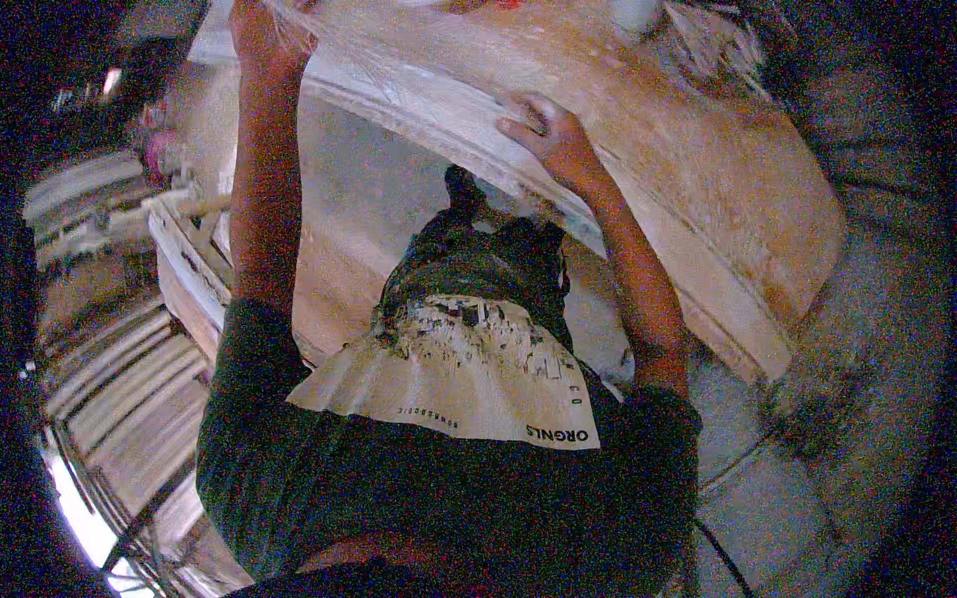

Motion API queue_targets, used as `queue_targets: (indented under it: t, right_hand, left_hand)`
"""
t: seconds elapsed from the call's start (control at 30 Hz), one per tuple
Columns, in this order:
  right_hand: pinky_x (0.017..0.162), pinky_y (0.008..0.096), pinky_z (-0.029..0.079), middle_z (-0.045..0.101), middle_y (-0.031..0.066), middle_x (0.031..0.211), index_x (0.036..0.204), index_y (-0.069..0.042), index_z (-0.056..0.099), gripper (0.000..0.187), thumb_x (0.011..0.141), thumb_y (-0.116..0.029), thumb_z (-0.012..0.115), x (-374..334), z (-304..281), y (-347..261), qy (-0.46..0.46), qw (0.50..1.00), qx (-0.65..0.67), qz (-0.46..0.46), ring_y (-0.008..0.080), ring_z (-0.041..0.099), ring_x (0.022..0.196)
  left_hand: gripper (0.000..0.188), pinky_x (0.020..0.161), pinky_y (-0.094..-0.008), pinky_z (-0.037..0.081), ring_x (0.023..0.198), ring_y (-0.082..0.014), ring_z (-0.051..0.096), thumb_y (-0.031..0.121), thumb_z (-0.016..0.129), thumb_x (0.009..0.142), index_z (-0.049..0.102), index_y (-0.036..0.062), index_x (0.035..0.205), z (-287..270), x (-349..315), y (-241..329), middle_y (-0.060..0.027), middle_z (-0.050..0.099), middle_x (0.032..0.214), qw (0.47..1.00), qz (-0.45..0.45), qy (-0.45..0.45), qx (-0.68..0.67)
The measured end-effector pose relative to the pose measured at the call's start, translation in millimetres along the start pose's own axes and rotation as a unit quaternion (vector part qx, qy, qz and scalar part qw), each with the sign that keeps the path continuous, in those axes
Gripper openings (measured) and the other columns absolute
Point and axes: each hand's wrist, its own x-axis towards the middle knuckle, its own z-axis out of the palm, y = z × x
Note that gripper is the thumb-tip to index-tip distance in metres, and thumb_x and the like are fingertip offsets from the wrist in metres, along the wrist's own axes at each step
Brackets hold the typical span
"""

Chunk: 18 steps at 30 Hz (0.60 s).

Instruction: The person cleans a long white decorative molding piece by hand. They repeatedly wipe the surface with a white fibrous material, occasionally dipping it into a bucket of liquid, and then continue wiping the molding on a workbench.

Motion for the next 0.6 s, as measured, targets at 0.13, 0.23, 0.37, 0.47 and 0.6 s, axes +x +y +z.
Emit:
queue_targets:
  t: [0.13, 0.23, 0.37, 0.47, 0.6]
  right_hand:
    - [0.074, 0.0309, 0.048, 0.064, 0.0096, 0.085, 0.116, -0.003, 0.06, 0.041, 0.088, -0.033, 0.062, -29.9, -14.4, 7.9, 0.053, 0.998, -0.017, 0.041, 0.0175, 0.059, 0.077]
    - [0.064, 0.0299, 0.046, 0.06, 0.0058, 0.072, 0.112, -0.006, 0.064, 0.034, 0.09, -0.031, 0.058, -14.7, -11.4, 0.5, 0.064, 0.997, -0.018, 0.047, 0.0145, 0.054, 0.065]
    - [0.058, 0.0231, 0.039, 0.052, -0.0007, 0.068, 0.103, 0.001, 0.064, 0.028, 0.093, -0.023, 0.054, 19.9, 5.6, -52.5, 0.111, 0.993, -0.041, 0.03, 0.008, 0.046, 0.063]
    - [0.056, 0.0265, 0.04, 0.054, 0.0033, 0.065, 0.098, 0.001, 0.065, 0.028, 0.093, -0.024, 0.054, 55.4, 9.0, -97.0, 0.133, 0.985, -0.112, 0.012, 0.0105, 0.05, 0.06]
    - [0.059, 0.0347, 0.045, 0.062, 0.0135, 0.071, 0.095, 0.0, 0.065, 0.026, 0.09, -0.024, 0.057, 108.1, 17.3, -139.8, 0.186, 0.946, -0.264, -0.019, 0.0214, 0.06, 0.064]
  left_hand:
    - [0.026, 0.044, -0.027, 0.032, 0.055, -0.0142, 0.038, 0.029, 0.039, 0.097, 0.044, 0.0075, 0.082, -25.1, 20.3, 36.1, -0.0025, 0.04, 0.068, 0.999, 0.034, -0.034, 0.023]
    - [0.026, 0.043, -0.0265, 0.032, 0.053, -0.0135, 0.038, 0.028, 0.039, 0.096, 0.044, 0.0079, 0.08, -52.2, 44.9, 61.7, -0.0021, 0.039, 0.065, 1.0, 0.021, -0.012, 0.006]
    - [0.025, 0.043, -0.0268, 0.034, 0.051, -0.0138, 0.039, 0.028, 0.039, 0.095, 0.046, 0.0089, 0.081, -64.2, 75.6, 96.5, -0.0017, 0.039, 0.062, 0.999, 0.038, -0.004, -0.019]
    - [0.022, 0.043, -0.0272, 0.034, 0.05, -0.0152, 0.038, 0.028, 0.041, 0.094, 0.047, 0.0118, 0.081, -46.7, 101.9, 141.0, -0.0023, 0.041, 0.062, 0.996, 0.081, 0.041, -0.021]
    - [0.02, 0.044, -0.0304, 0.034, 0.051, -0.0157, 0.039, 0.027, 0.043, 0.092, 0.047, 0.0134, 0.079, -28.2, 134.3, 232.9, -0.0019, 0.04, 0.06, 0.98, 0.184, 0.066, 0.034]
